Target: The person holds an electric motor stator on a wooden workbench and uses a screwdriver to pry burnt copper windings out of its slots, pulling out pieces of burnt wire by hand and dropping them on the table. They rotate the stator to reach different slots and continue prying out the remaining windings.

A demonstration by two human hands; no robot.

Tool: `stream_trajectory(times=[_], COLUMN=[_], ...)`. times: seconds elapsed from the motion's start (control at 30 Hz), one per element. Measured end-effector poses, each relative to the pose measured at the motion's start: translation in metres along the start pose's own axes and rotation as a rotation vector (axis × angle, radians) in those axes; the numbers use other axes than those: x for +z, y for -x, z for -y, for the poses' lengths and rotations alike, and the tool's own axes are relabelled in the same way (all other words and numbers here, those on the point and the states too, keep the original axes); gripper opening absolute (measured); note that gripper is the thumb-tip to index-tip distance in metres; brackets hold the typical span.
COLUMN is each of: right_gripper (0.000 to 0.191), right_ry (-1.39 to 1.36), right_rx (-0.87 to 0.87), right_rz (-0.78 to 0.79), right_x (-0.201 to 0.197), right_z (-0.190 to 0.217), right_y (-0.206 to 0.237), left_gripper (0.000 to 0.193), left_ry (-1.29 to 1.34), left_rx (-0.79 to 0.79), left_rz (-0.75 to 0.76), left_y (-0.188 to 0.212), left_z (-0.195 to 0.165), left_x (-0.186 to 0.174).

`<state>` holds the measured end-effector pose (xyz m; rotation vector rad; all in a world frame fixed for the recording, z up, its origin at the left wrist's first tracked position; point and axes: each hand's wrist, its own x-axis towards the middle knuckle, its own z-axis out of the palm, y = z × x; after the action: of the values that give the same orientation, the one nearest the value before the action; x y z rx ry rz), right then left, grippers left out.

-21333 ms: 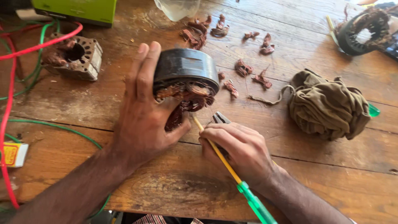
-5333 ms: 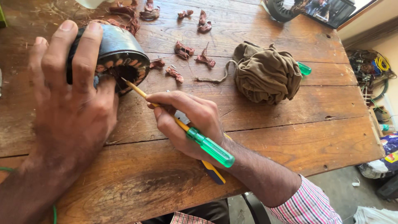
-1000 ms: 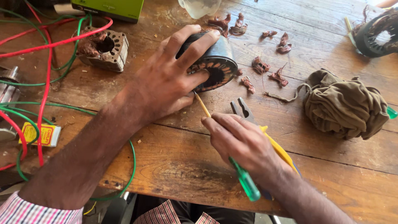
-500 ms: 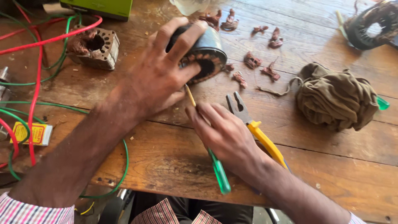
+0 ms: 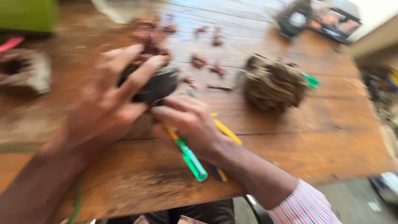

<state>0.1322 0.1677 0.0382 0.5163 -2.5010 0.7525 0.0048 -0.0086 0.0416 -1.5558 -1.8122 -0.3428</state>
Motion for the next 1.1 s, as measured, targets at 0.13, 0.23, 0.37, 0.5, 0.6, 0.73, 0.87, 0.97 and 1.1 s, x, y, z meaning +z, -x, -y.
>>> stream_trajectory(times=[0.13,0.23,0.37,0.5,0.6,0.73,0.87,0.97,1.1], right_gripper=[0.025,0.017,0.013,0.014,0.014,0.014,0.017,0.019,0.021], right_ry=[0.017,-0.013,-0.029,-0.037,-0.030,-0.055,-0.040,-0.045,-0.045], right_rx=[-0.018,-0.007,0.053,0.066,0.037,0.044,0.044,0.041,0.035], right_rz=[-0.099,-0.261,-0.387,-0.412,-0.392,-0.361,-0.350,-0.350,-0.343], right_x=[-0.001,0.001,-0.001,0.001,0.003,0.002,0.001,0.001,0.000], right_z=[-0.002,-0.003,-0.004,-0.004,-0.003,-0.003,-0.001,-0.002,-0.004], right_y=[0.010,0.013,0.015,0.013,0.012,0.011,0.010,0.010,0.010], left_gripper=[0.010,0.010,0.019,0.023,0.034,0.046,0.056,0.049,0.040], left_ry=[-0.091,-0.070,-0.150,-0.165,-0.163,-0.144,0.022,0.114,0.168], left_rx=[0.023,-0.074,-0.189,-0.288,-0.339,-0.457,-0.522,-0.563,-0.576], left_rz=[0.092,0.087,0.110,0.126,0.109,0.154,0.080,0.017,-0.015], left_y=[-0.005,-0.004,-0.001,0.006,0.009,0.010,0.009,0.008,0.012], left_z=[-0.007,-0.007,-0.002,0.005,0.010,0.009,-0.002,-0.007,-0.007], left_x=[-0.004,0.002,0.008,0.006,0.007,0.000,-0.013,-0.013,-0.008])
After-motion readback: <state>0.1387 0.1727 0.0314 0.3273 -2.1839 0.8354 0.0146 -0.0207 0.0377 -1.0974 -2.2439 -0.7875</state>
